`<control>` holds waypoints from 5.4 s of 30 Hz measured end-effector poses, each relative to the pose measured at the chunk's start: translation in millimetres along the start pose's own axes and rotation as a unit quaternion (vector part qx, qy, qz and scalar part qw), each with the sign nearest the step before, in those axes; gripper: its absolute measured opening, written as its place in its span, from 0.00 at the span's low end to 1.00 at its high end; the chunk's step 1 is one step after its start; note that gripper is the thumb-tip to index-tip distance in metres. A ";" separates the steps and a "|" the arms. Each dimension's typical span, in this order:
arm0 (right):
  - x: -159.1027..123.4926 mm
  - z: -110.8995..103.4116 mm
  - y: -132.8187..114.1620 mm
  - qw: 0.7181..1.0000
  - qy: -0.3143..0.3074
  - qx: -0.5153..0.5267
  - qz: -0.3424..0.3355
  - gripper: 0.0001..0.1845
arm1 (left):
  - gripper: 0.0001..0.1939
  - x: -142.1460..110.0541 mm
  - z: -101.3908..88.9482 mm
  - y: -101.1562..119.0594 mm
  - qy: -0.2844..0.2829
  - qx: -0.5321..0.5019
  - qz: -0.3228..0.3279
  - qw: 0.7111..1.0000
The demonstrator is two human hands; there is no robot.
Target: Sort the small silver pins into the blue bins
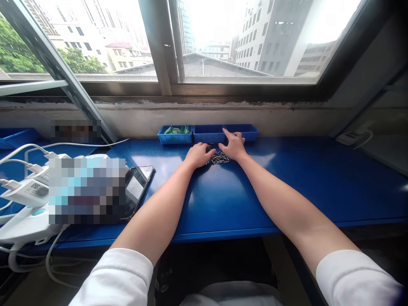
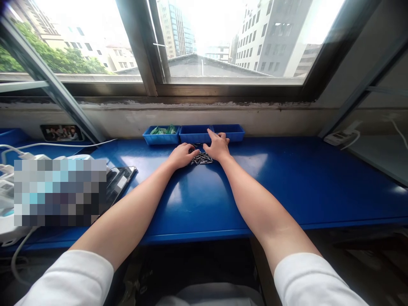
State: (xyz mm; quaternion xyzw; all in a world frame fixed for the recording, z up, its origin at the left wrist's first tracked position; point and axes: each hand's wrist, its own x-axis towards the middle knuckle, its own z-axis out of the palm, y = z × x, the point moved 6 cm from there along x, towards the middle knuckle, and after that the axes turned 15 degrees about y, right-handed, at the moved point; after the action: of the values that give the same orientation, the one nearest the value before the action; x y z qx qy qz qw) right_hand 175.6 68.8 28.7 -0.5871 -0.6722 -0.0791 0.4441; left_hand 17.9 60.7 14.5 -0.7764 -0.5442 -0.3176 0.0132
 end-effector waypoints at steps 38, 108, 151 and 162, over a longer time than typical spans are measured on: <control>-15.1 20.1 -14.3 0.984 -0.152 0.062 -0.065 0.12 | 0.22 -3.3 1.4 4.7 -0.017 0.011 0.039 0.999; -3.2 -3.7 -19.9 0.997 0.033 -0.001 -0.070 0.27 | 0.22 1.9 -5.8 -7.2 0.055 0.036 -0.069 0.995; -2.7 4.4 -0.9 0.999 -0.007 -0.034 -0.026 0.29 | 0.26 -1.2 -1.0 -2.8 0.014 0.059 -0.012 0.998; -19.5 20.9 -15.4 0.985 -0.153 -0.008 -0.077 0.22 | 0.33 -9.0 0.3 11.0 -0.082 -0.038 0.069 0.993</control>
State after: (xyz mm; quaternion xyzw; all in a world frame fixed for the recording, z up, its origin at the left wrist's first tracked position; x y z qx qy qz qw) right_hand 150.2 63.3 9.3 -0.5424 -0.7745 -0.0276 0.3244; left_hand 25.6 48.8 13.4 -0.8358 -0.4757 -0.2714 -0.0392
